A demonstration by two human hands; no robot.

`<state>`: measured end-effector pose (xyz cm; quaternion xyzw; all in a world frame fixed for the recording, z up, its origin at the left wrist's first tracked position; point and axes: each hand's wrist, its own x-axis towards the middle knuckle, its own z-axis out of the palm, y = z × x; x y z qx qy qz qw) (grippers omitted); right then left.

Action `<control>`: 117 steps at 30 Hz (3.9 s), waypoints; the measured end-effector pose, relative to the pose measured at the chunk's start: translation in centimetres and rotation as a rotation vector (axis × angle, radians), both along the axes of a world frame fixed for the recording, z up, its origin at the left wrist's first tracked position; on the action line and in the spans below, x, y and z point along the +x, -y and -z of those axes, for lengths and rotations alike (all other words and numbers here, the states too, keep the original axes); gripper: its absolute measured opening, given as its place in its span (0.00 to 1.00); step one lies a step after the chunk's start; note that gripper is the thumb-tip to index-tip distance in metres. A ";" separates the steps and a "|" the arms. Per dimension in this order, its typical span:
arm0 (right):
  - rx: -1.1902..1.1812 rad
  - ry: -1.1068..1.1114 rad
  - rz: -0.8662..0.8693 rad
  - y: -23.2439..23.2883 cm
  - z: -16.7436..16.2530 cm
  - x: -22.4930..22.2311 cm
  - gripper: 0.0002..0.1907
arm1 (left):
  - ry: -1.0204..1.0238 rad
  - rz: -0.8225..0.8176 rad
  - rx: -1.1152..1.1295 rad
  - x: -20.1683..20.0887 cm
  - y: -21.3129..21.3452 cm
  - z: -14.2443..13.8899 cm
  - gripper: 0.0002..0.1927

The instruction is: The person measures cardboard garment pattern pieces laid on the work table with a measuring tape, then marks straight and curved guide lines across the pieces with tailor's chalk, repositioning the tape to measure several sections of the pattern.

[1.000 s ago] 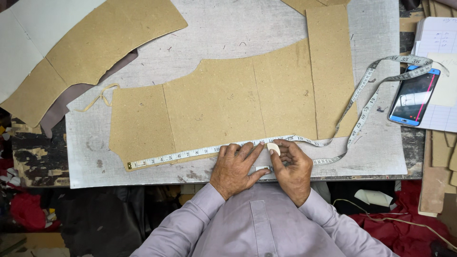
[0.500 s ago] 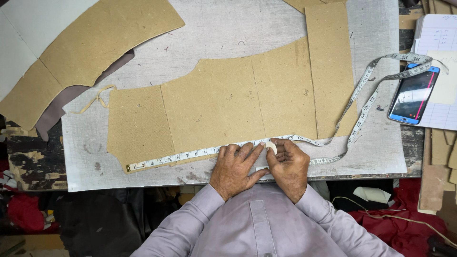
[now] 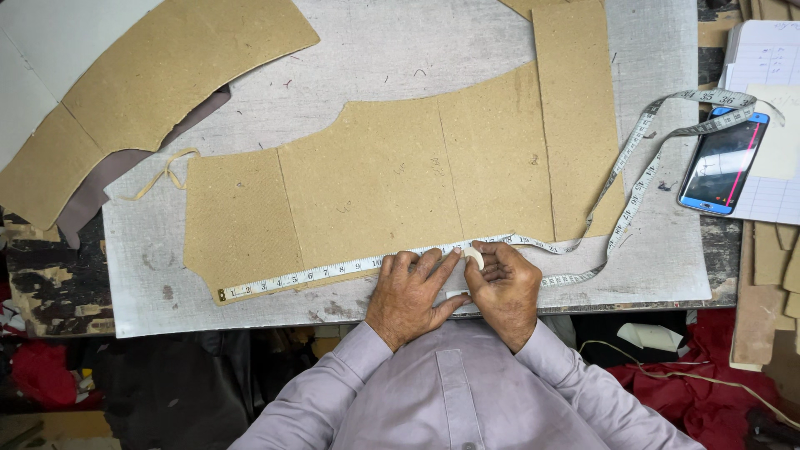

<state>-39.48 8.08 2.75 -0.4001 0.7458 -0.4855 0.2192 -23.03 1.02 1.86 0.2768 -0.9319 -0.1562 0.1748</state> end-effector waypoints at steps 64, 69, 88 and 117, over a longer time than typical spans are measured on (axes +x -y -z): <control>0.149 -0.528 -0.502 -2.5 -2.9 -11.0 0.14 | -0.180 -0.319 0.330 -2.8 -1.3 -1.1 0.11; -0.045 -0.415 -0.494 -3.2 -4.9 -10.8 0.22 | -0.060 -0.248 0.046 -3.3 -1.7 -4.1 0.06; 0.831 -0.037 -0.494 -16.1 -9.3 -31.3 0.10 | -0.202 0.125 0.965 -2.7 -6.2 -9.9 0.11; 0.213 -0.618 -0.029 -2.5 -2.5 -16.8 0.34 | -0.153 -0.120 0.820 -10.0 -6.3 -6.8 0.14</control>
